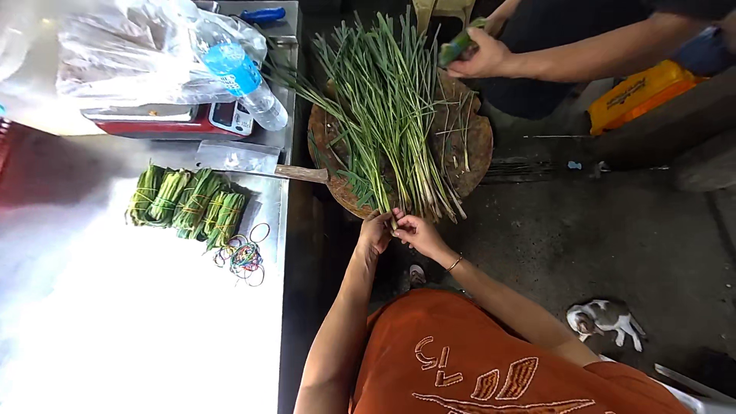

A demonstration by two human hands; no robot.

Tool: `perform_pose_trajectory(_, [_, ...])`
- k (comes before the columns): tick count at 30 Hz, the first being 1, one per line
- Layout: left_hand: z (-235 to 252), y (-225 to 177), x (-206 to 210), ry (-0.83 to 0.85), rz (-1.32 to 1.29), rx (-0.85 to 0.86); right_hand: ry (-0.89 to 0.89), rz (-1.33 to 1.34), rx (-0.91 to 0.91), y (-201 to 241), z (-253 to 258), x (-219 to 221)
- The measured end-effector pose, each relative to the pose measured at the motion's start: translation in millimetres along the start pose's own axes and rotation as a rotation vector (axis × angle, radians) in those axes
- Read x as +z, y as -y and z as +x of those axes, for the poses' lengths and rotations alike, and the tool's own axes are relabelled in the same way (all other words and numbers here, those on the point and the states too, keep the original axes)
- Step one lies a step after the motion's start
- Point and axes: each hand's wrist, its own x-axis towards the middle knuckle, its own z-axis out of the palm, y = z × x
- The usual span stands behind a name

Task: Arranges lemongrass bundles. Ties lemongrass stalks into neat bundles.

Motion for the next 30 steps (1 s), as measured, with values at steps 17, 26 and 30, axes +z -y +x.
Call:
perform_pose_trajectory(17, [7.0, 5.4, -31.6, -0.204, 0.447, 0.064, -0.149, -0.801, -0.259, -8.1, 48.1, -24.7])
perform_pose_trajectory(26, [-5.7, 5.9, -31.0, -0.078, 0.109, 0.043, -0.147, -0.774, -0.156, -2.8, 47.9, -46.3])
perform_pose_trajectory(30, [-5.6, 6.7, -25.7, -0.067, 0.075, 0.04, -0.183, -0.693, -0.146, -4.2, 46.3, -50.2])
